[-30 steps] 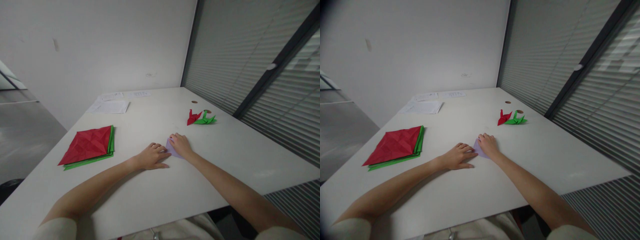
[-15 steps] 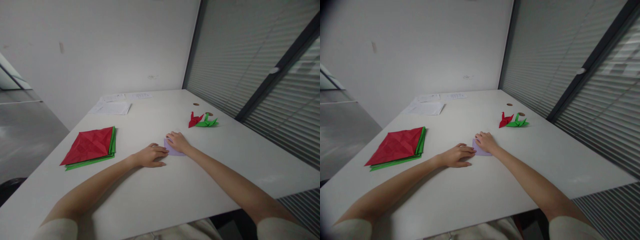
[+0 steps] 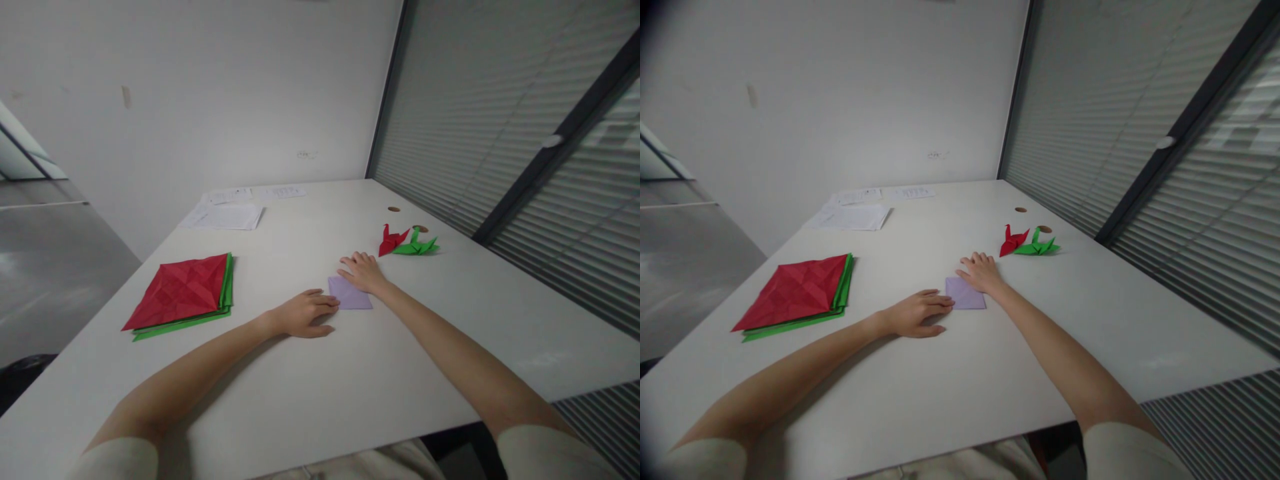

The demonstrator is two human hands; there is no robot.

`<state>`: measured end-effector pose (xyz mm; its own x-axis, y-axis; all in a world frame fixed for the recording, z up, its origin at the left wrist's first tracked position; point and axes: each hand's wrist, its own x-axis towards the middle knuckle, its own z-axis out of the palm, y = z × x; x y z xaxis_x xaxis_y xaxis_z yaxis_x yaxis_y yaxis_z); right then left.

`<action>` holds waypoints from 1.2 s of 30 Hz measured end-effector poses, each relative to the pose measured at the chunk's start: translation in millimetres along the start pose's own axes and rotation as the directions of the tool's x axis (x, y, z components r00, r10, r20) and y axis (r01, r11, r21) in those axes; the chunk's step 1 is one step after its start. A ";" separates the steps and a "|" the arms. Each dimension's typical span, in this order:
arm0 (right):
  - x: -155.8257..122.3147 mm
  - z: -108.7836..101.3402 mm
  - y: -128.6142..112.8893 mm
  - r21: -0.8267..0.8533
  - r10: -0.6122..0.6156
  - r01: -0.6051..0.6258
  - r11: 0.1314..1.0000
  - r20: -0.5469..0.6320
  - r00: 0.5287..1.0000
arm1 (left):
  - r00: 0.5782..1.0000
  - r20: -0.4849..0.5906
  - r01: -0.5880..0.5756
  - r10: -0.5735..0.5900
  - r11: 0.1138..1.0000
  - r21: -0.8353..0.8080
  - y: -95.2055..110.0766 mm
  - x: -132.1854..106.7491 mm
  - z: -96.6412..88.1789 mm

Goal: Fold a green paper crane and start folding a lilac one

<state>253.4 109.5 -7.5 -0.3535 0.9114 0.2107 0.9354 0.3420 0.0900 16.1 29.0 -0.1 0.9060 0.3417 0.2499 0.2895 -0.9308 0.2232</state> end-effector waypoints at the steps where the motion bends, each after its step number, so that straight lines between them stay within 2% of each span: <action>1: 1.5 0.4 1.7 -0.001 0.024 -0.024 1.000 0.003 1.000 | 1.000 0.002 0.005 -0.005 1.000 -0.001 0.0 -0.2 0.2; 4: 4.4 1.5 6.2 -0.010 0.078 -0.078 0.997 0.007 0.997 | 1.000 0.004 0.017 -0.017 1.000 -0.012 0.3 -0.3 0.6; 11: 6.5 3.3 10.7 0.034 0.068 -0.067 0.997 -0.032 0.997 | 0.999 0.002 0.044 -0.044 0.999 -0.015 1.1 -0.3 1.6; 15: 7.9 -5.7 2.3 0.265 0.171 -0.123 0.956 -0.166 0.971 | 0.999 -0.002 0.047 -0.047 0.999 0.003 1.0 0.0 2.5; 18: 0.4 -14.1 -20.6 0.462 0.174 -0.023 0.886 -0.286 0.942 | 0.998 -0.016 0.056 -0.056 0.998 0.023 1.1 0.2 3.8; 20: -10.8 -15.1 -39.4 0.500 0.079 0.065 0.864 -0.260 0.962 | 0.998 -0.031 0.064 -0.063 0.997 0.038 1.3 0.2 4.9; 22: -24.5 -10.9 -54.2 0.464 -0.064 0.136 0.875 -0.168 0.984 | 0.997 -0.041 0.068 -0.066 0.997 0.048 1.8 0.6 5.5; 26: -42.8 3.7 -57.2 0.349 -0.236 0.207 0.914 0.043 0.971 | 0.997 -0.039 0.063 -0.061 0.997 0.039 2.0 2.0 5.0; 30: -39.0 8.1 -37.8 0.264 -0.276 0.242 0.934 0.099 0.956 | 0.997 -0.033 0.065 -0.064 0.998 0.022 1.1 2.3 4.1; 36: -29.1 6.2 -17.5 0.214 -0.235 0.201 0.956 0.144 0.961 | 0.997 -0.035 0.071 -0.070 0.997 0.018 1.6 -0.1 4.0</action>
<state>247.4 78.4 -21.2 -0.5581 0.8288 0.0408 0.8250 0.5594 -0.0802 17.7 27.0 -3.6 0.8720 0.4102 0.2669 0.3580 -0.9065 0.2236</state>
